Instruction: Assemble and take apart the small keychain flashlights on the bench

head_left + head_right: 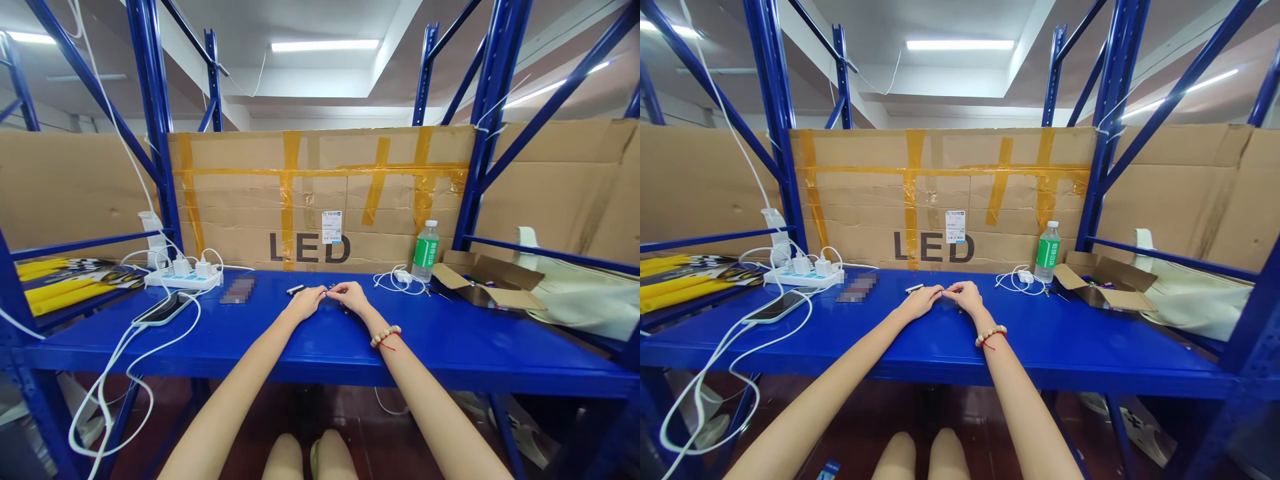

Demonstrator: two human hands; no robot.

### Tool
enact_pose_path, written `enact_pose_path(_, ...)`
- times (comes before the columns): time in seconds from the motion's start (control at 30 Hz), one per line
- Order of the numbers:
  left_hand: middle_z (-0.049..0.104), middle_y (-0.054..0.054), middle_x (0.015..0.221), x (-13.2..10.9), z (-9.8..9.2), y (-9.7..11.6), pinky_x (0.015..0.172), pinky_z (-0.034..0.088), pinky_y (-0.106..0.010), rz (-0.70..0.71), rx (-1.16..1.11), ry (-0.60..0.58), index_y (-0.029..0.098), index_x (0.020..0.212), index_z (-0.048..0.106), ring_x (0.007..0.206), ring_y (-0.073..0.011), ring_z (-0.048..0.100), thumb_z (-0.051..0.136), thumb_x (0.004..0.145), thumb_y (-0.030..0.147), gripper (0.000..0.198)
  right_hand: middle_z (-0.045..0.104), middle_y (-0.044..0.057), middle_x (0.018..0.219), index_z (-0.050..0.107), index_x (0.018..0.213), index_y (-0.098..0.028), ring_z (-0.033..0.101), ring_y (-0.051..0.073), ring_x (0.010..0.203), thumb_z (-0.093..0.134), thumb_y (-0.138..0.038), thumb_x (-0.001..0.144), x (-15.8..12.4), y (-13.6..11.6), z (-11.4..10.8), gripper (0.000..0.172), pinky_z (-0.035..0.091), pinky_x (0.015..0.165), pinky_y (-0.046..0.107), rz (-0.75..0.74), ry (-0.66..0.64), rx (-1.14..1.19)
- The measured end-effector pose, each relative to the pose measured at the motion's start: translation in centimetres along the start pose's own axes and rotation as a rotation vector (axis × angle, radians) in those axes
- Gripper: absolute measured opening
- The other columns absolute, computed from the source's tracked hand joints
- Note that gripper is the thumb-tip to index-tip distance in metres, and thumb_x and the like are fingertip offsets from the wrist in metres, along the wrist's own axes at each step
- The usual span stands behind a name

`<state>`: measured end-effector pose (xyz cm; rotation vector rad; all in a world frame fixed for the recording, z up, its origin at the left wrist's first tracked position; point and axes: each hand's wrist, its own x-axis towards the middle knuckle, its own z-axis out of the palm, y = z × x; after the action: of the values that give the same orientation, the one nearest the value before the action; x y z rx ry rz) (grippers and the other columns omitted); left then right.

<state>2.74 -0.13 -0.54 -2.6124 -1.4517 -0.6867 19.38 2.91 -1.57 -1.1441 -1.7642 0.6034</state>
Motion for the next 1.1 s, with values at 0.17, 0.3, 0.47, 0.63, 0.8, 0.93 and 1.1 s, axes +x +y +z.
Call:
enact_pose_path(0.17,0.066,-0.005,0.097,0.0,-0.1,0.0,0.078,0.046,-0.029,-0.001,0.015,-0.003,0.022,0.1,0.053,0.09,-0.0184,0.062,0.031,0.092,0.027,0.023,0.067,0.001,0.066,0.072,0.071,-0.02,0.049,0.008,0.041,0.075,-0.044,0.054,-0.1,-0.3,-0.1,0.029,0.039,0.046,0.023,-0.001,0.013,-0.004)
enact_pose_path(0.3,0.066,-0.006,0.098,0.0,0.0,0.0,0.078,0.046,-0.029,0.003,0.019,-0.01,0.021,0.099,0.054,0.09,-0.019,0.062,0.032,0.092,0.026,0.023,0.067,0.002,0.065,0.072,0.068,-0.019,0.05,0.008,0.043,0.074,-0.045,0.053,0.0,-0.1,0.0,0.03,0.04,0.047,0.023,-0.003,0.009,0.014)
enact_pose_path(0.47,0.066,-0.004,0.1,-0.1,0.0,-0.2,0.08,0.045,-0.029,0.017,0.015,-0.016,0.022,0.101,0.054,0.093,-0.0183,0.061,0.033,0.092,0.026,0.023,0.063,0.001,0.057,0.07,0.064,-0.016,0.047,0.008,0.041,0.074,-0.046,0.052,0.0,-0.1,0.0,0.032,0.037,0.044,0.022,-0.016,-0.015,0.046)
enact_pose_path(0.63,0.066,-0.006,0.097,-0.3,-0.1,-0.1,0.076,0.046,-0.03,0.015,0.018,-0.031,0.022,0.103,0.052,0.092,-0.0208,0.061,0.03,0.093,0.028,0.025,0.057,0.0,0.048,0.068,0.059,-0.014,0.043,0.007,0.039,0.073,-0.049,0.05,-0.2,-0.6,0.1,0.036,0.033,0.042,0.022,-0.042,-0.054,0.09)
enact_pose_path(0.8,0.066,-0.007,0.096,-0.5,-0.3,0.1,0.075,0.046,-0.031,-0.003,0.002,-0.038,0.021,0.105,0.047,0.091,-0.0217,0.062,0.03,0.093,0.027,0.022,0.054,0.0,0.045,0.067,0.058,-0.013,0.042,0.008,0.038,0.071,-0.053,0.049,-0.4,-1.2,0.2,0.04,0.032,0.04,0.022,-0.043,-0.088,0.142)
enact_pose_path(0.93,0.065,-0.009,0.095,-0.5,-0.4,0.2,0.073,0.046,-0.03,-0.011,-0.015,-0.042,0.02,0.103,0.043,0.09,-0.0219,0.062,0.033,0.092,0.025,0.016,0.053,0.0,0.046,0.065,0.056,-0.012,0.04,0.006,0.039,0.072,-0.054,0.047,-0.5,-1.4,0.2,0.043,0.031,0.04,0.022,-0.031,-0.105,0.178)
enact_pose_path(1.1,0.065,-0.008,0.093,-0.6,-0.6,0.4,0.072,0.046,-0.028,-0.006,-0.023,-0.032,0.02,0.1,0.041,0.088,-0.0206,0.063,0.032,0.093,0.025,0.013,0.054,0.0,0.05,0.064,0.059,-0.012,0.04,0.006,0.04,0.072,-0.054,0.047,-0.5,-1.5,0.1,0.044,0.03,0.04,0.021,-0.017,-0.104,0.21)
